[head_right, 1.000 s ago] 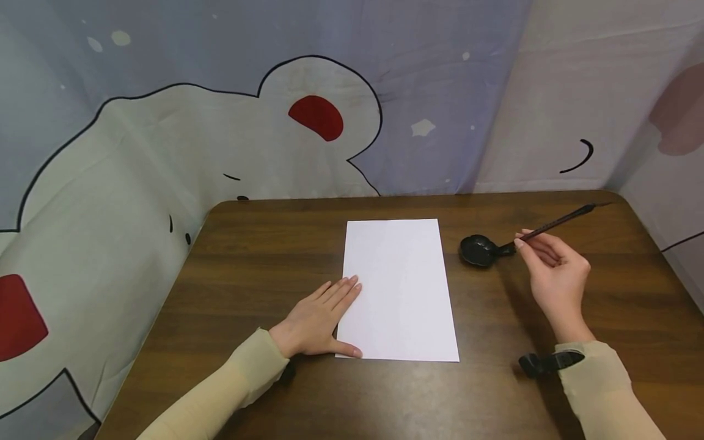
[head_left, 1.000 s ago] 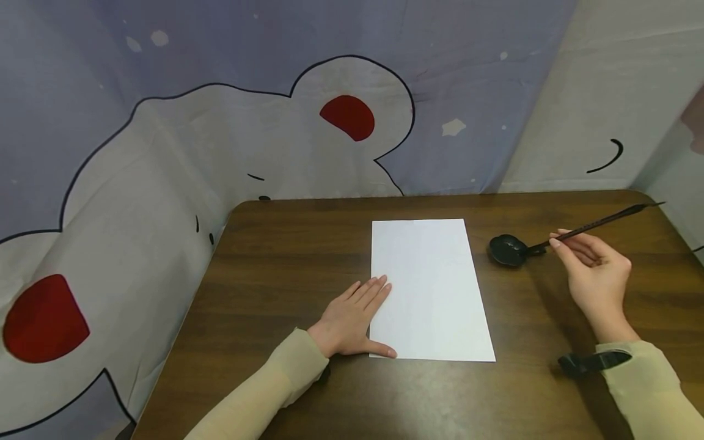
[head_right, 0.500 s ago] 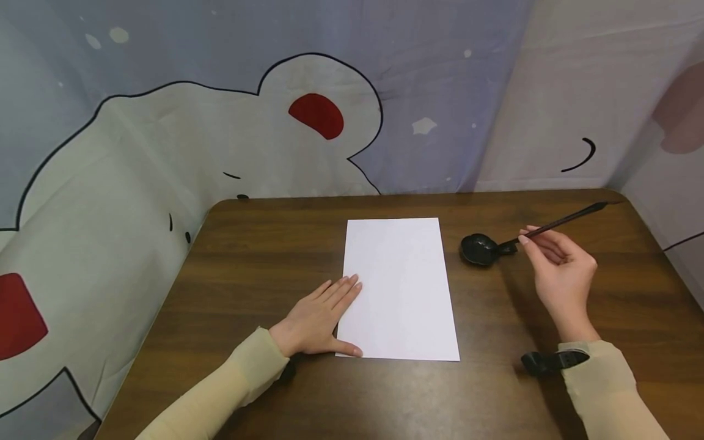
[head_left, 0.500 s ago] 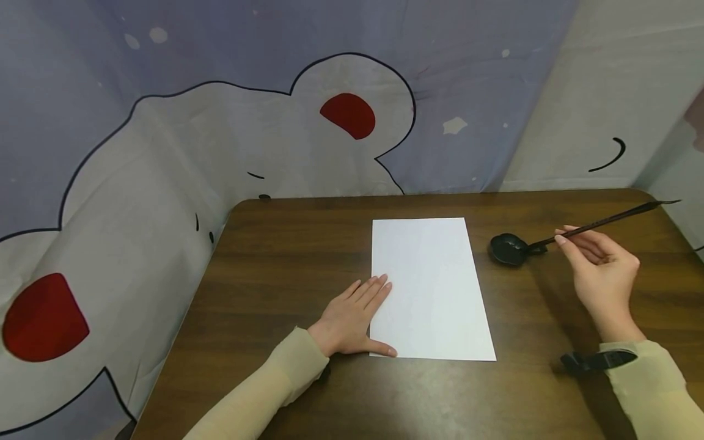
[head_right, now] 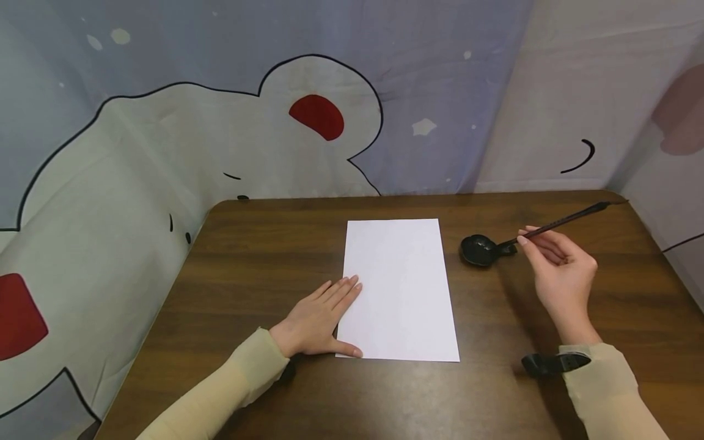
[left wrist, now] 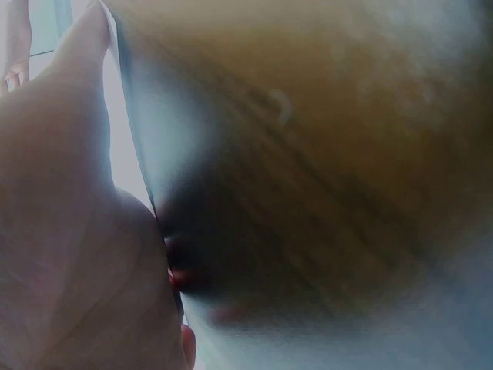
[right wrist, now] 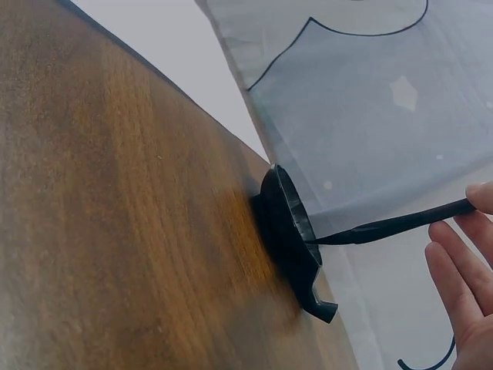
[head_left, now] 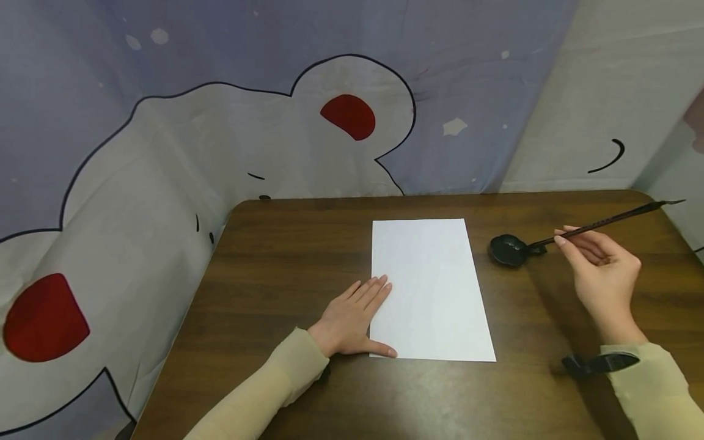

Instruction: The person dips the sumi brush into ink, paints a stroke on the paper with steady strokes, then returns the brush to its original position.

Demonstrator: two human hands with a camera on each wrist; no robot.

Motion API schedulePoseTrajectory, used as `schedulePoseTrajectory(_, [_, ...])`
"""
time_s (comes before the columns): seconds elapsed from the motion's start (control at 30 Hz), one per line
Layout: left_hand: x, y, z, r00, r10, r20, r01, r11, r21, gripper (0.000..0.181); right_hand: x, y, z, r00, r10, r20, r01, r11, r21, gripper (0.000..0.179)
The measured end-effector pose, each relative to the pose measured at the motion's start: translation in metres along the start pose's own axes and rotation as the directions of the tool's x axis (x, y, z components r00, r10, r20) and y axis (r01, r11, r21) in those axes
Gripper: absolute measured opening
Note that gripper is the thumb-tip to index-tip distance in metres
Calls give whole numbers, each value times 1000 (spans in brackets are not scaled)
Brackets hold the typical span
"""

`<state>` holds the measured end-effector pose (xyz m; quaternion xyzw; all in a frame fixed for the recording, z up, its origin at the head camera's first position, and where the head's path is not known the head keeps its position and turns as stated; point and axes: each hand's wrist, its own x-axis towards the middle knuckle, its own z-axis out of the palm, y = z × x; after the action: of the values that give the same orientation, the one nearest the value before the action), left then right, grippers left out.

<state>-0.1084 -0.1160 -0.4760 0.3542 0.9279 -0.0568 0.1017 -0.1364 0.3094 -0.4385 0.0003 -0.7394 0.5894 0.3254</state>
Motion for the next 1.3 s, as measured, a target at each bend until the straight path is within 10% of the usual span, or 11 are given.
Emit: schedulePoseTrajectory(1.3, [-3,3,-11,1000,6,8,-6,1000,-11,123,-6,10,3,999,-21,28,24,995,-97,20])
